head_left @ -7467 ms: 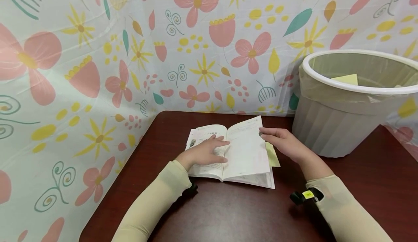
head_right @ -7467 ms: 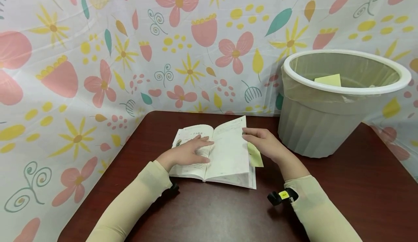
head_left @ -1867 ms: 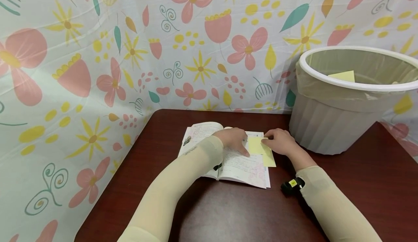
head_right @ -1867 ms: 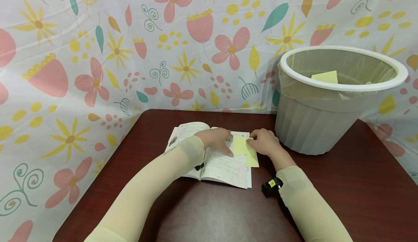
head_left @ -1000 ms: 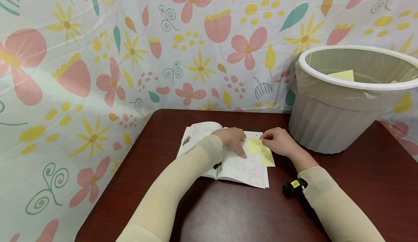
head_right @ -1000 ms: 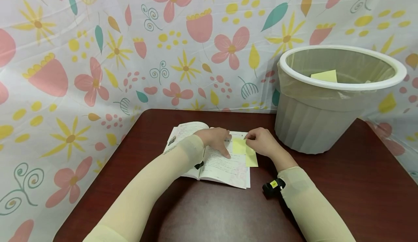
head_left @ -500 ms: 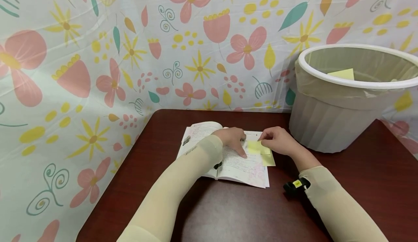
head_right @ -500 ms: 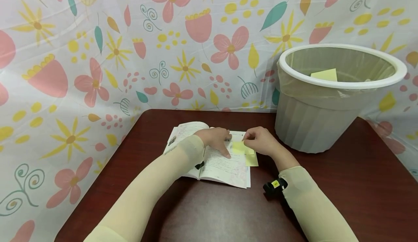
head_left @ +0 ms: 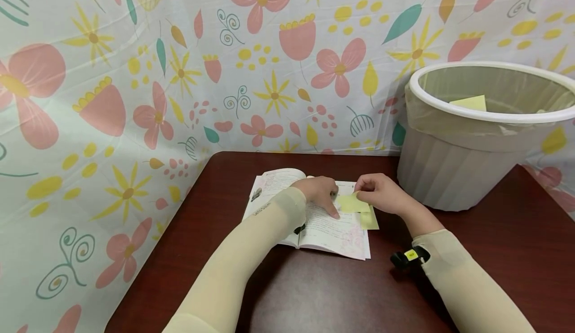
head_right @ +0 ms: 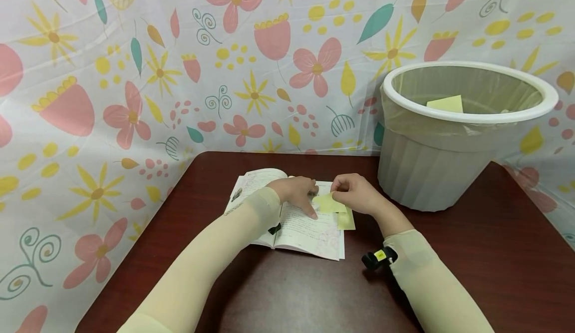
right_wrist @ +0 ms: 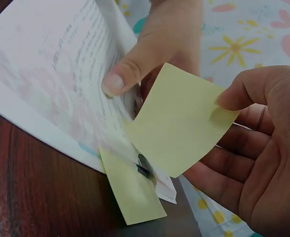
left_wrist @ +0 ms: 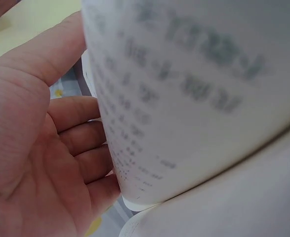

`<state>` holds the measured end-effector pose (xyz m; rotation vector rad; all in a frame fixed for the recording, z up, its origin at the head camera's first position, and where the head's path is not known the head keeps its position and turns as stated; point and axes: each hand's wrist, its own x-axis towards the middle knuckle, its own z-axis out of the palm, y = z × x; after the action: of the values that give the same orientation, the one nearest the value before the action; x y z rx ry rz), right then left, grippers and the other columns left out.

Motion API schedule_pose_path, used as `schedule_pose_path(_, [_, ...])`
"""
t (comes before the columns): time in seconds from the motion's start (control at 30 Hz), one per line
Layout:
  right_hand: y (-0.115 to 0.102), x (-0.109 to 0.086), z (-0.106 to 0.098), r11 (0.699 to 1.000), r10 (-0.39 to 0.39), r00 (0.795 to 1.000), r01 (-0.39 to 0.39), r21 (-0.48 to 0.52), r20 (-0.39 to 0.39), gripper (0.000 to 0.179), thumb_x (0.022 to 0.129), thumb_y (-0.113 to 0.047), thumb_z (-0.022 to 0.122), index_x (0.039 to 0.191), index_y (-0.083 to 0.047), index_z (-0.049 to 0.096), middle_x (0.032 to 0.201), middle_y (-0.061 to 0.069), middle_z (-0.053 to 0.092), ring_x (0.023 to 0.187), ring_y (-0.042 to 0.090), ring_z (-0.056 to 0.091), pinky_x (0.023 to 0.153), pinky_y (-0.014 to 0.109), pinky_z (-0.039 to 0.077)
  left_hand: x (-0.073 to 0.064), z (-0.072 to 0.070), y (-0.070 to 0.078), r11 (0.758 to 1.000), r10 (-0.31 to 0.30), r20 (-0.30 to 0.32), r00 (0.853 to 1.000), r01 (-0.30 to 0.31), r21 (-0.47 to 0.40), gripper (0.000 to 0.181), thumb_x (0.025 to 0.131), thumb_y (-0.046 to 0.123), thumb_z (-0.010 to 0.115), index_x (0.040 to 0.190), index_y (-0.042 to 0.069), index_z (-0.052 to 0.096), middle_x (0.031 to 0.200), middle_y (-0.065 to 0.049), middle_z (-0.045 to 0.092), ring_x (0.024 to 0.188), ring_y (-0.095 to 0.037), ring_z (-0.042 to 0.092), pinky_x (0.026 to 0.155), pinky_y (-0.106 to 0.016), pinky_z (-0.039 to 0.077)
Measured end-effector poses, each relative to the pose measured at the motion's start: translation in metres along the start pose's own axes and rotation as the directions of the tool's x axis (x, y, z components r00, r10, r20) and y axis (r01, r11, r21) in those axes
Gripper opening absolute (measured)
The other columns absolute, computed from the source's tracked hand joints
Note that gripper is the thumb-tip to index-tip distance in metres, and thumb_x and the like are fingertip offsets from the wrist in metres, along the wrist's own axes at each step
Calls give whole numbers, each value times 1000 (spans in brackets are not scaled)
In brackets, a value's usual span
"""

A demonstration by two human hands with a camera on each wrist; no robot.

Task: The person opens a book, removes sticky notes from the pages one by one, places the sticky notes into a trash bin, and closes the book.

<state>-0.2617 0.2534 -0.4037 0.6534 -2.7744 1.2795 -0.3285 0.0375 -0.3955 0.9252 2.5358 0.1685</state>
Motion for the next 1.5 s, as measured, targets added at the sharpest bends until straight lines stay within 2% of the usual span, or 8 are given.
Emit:
schedule_pose_path(0.27, [-11,-1,-1,1000,-8,1000,7,27,15,8,92,-3,65,87,-8,69,74,1,63,68,11,55,61,26,48,0,2,-2,1000,12,-19,1000,-12,3,55,75,58,88,112,24,67,107,10,64,96,-11,59,83,-31,50])
schedule_pose_path(0.43, [-20,-2,-6,998,-22,1000,20,67,18,9,94,-3,65,89,-9,70,72,1,60,62,10,52,57,26,47,-3,1,-2,1000,5,-27,1000,-5,-1,66,75,57,88,126,20,67,119,8,67,103,-8,61,90,-30,52])
schedule_pose_path(0.63, [-40,-6,-15,993,-69,998,67,92,13,8,98,-5,64,95,-7,71,83,11,70,62,14,57,56,27,51,-4,0,-2,999,-31,-33,999,30,-33,90,74,57,88,149,19,56,146,6,61,132,-11,58,108,-32,50])
schedule_pose_path(0.77, [-53,-9,-24,990,-125,992,126,69,-22,9,99,-5,64,95,-8,72,87,11,73,63,20,61,57,28,52,-4,1,-2,997,-64,-41,997,61,-55,93,72,58,89,150,22,54,150,8,58,138,-12,54,111,-33,48])
schedule_pose_path(0.93, [-72,-15,-38,980,-193,979,196,43,-61,10,98,-2,65,95,-7,72,87,9,75,68,16,64,61,24,52,-2,1,-2,997,-63,-33,997,62,-36,88,73,59,89,147,24,57,151,9,56,139,-12,53,112,-33,47])
schedule_pose_path(1.1, [-103,-17,-61,963,-268,960,265,-49,-76,12,96,-2,67,95,-12,74,84,3,73,67,9,62,61,20,50,-2,1,-2,998,-58,-11,998,58,-26,88,75,59,87,150,26,54,156,10,50,145,-13,47,115,-34,44])
schedule_pose_path(1.27, [-144,-18,-95,921,-350,935,332,-204,-60,20,93,2,68,96,-17,74,76,-3,70,65,4,58,62,17,46,-2,3,-3,1000,-20,-7,1000,20,-9,87,77,59,85,151,25,54,158,9,49,146,-14,46,116,-34,44])
schedule_pose_path(1.5, [-197,-12,-152,875,-345,938,312,-370,-24,21,93,0,68,98,-19,75,71,-4,66,57,8,50,51,22,40,-2,6,-5,1000,-19,-17,1000,19,-17,88,77,60,85,151,26,53,159,11,47,148,-14,45,117,-34,43])
